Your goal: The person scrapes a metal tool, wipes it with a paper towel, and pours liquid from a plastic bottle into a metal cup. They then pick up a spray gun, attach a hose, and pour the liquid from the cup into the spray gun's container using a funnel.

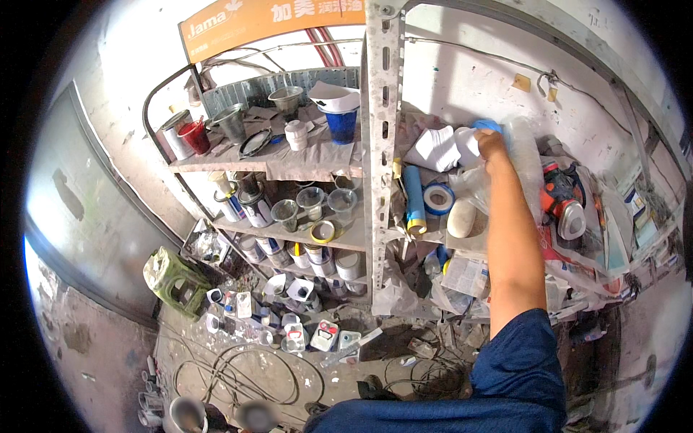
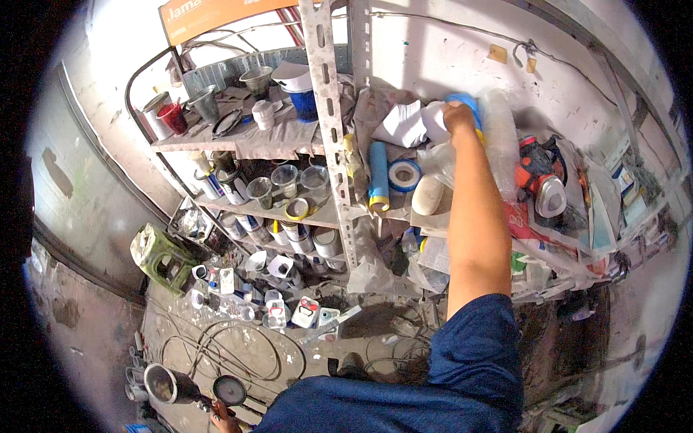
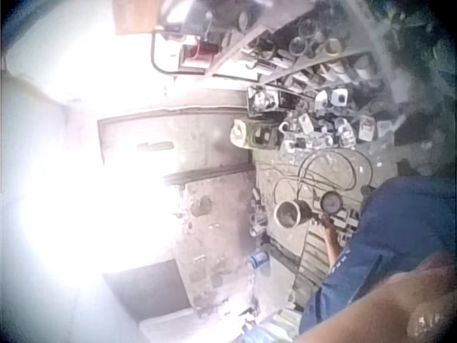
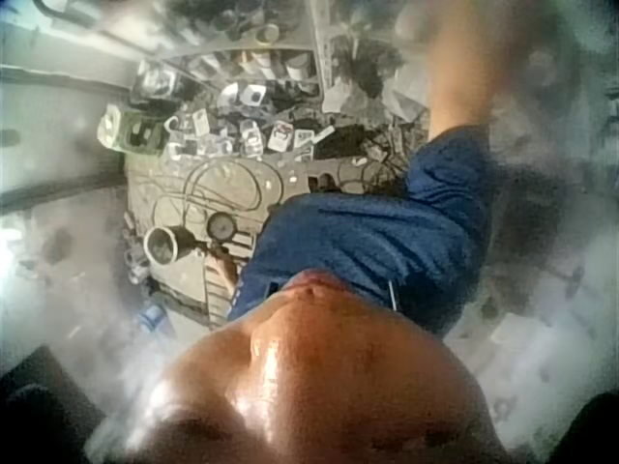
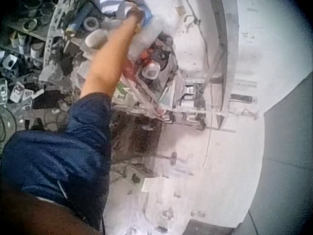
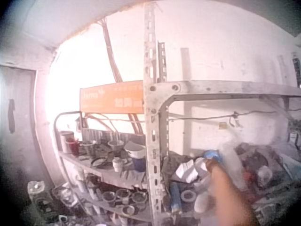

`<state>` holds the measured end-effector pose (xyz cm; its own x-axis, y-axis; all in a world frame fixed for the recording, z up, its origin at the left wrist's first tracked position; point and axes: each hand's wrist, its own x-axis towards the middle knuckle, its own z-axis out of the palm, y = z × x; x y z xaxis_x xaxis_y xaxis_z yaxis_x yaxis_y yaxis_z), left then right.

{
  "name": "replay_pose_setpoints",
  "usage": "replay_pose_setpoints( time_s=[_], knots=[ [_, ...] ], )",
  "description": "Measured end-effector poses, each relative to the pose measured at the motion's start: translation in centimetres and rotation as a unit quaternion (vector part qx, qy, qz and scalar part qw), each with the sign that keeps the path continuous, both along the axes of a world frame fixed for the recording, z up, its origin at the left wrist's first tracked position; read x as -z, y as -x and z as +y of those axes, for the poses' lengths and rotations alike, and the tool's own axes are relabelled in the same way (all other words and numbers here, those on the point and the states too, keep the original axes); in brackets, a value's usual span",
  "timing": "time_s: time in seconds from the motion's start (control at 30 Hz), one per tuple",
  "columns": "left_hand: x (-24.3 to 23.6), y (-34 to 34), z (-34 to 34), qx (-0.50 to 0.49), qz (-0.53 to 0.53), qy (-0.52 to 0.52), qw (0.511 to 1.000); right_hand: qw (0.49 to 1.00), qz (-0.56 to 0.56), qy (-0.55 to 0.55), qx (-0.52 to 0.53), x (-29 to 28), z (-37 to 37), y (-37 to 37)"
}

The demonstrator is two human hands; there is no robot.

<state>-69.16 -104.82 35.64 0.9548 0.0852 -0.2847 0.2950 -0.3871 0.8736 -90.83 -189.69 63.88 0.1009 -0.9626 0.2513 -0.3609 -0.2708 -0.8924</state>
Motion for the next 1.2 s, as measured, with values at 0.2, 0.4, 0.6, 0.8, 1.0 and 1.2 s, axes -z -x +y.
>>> replay_pose_setpoints(
  time_s=[0.2, 0.4, 0.6, 0.8, 1.0, 1.2],
  knots=[
    [0.3, 0.7, 0.6, -0.023, 0.002, 0.006, 1.0, 0.978, -0.031, 0.181, 0.094, -3.1, 2.3, 1.1],
    [1.0, 1.1, 0.4, -0.038, 0.012, 0.015, 0.999, 0.952, -0.075, 0.268, 0.127, -8.5, 6.6, 4.7],
    [1.3, 1.6, 3.2, 0.017, -0.017, 0.1, 0.995, 0.949, -0.235, 0.195, -0.079, -8.5, 17.5, 4.6],
    [0.2, 0.9, 2.9, -0.027, -0.007, 0.082, 0.996, 0.83, 0.046, -0.138, -0.538, 2.7, 27.0, 1.6],
    [2.2, -0.1, 5.7, -0.068, 0.038, 0.133, 0.988, 0.515, 0.061, -0.435, -0.736, 16.7, 43.7, -8.2],
    [1.3, 0.1, 11.5, -0.078, 0.046, 0.149, 0.985, 0.445, 0.198, -0.414, -0.769, 14.8, 55.1, -11.6]
  ],
)
